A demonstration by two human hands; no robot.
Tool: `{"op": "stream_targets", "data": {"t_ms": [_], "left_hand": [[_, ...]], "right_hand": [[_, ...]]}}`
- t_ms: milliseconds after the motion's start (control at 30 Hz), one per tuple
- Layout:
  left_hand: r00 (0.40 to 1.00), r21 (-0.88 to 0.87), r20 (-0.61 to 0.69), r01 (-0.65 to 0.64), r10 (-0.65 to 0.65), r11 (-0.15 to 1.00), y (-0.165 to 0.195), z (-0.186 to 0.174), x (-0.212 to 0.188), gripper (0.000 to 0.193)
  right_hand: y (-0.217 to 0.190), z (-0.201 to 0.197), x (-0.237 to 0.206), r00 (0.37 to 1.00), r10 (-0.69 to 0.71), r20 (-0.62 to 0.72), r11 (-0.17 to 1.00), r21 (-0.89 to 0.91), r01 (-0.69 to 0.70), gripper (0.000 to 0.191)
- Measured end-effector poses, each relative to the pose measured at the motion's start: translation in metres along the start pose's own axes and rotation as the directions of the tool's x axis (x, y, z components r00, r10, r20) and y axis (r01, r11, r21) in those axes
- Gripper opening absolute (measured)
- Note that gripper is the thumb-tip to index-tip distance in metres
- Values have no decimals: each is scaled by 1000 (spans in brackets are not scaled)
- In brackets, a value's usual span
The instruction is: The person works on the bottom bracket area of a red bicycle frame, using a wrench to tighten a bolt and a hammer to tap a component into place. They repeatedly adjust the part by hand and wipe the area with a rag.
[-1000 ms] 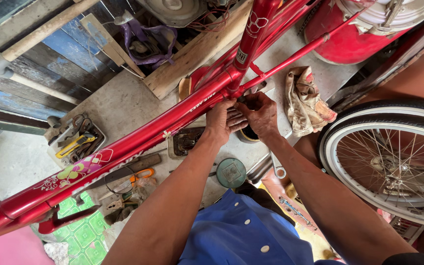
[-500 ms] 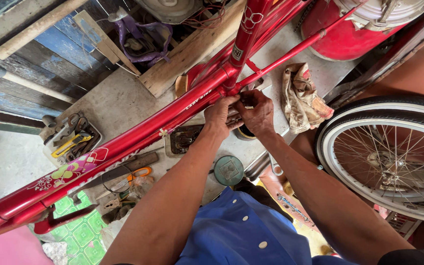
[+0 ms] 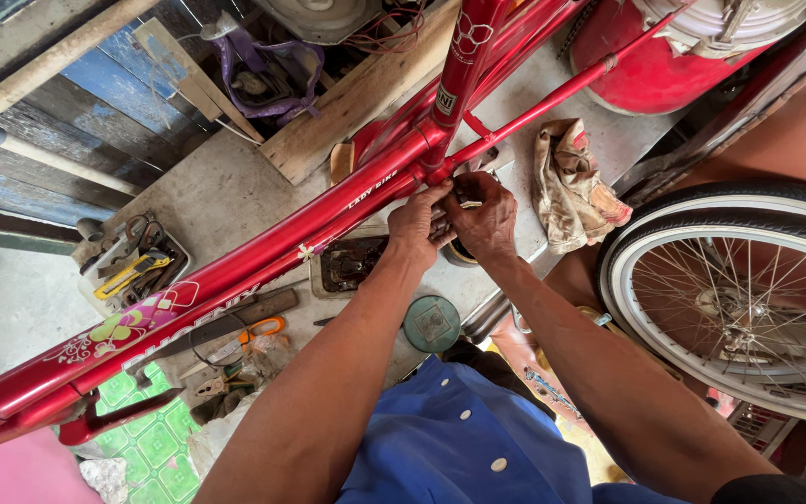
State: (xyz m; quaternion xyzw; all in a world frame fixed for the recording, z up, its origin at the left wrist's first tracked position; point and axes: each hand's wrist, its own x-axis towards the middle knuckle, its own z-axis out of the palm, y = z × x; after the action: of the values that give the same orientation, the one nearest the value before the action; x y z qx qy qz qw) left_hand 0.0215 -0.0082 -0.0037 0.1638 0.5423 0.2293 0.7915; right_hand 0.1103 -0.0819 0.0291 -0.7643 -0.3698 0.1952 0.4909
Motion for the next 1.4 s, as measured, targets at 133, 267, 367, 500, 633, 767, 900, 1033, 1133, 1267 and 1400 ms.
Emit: {"op": "stream_targets", "data": {"t_ms": [133,267,367,500,633,767,900,1033,1133,1267,1400], "left_hand": [[998,32,-53,-26,28,999,0,2,1,30],[997,19,-59,-39,40,999,0,3,2,30],[996,23,-77,-41,43,999,2,6,2,30],[992,53,-107,-57,62,997,3,9,-1,30],[999,26,-11,-37,37,999,4,2,-4,23],[1000,3,-3,-20,20,1000,6,-1,-2,21],[1000,-3,-20,-22,22,1000,5,2,-4,21],[995,79,-54,-81,85,994,5,4,-9,21],[994,102,-57,-84,90,991,8,6,-11,26],[993,118,-66,-88,96,989,9,6,-11,28],[986,111,-62,-148,155,983,4,8,-12,26]], "right_hand": [[-6,1,-5,999,-26,-41,1000,4,27,28],[-7,4,-8,997,-41,-69,999,30,43,28],[-5,5,-9,997,-33,-68,999,34,36,28],[-4,5,-9,999,-5,-53,999,49,8,29],[-6,5,-10,998,-21,-54,999,37,23,30],[-10,3,-10,998,-18,-52,1000,-14,17,30],[-12,3,-9,995,-45,-88,999,-22,43,29],[-11,3,-8,997,-8,-75,1000,2,8,30],[-9,4,-7,997,29,-75,1000,10,-28,30],[-3,6,-7,996,57,-70,997,60,-53,33],[5,8,-8,997,41,-65,996,80,-36,34]]}}
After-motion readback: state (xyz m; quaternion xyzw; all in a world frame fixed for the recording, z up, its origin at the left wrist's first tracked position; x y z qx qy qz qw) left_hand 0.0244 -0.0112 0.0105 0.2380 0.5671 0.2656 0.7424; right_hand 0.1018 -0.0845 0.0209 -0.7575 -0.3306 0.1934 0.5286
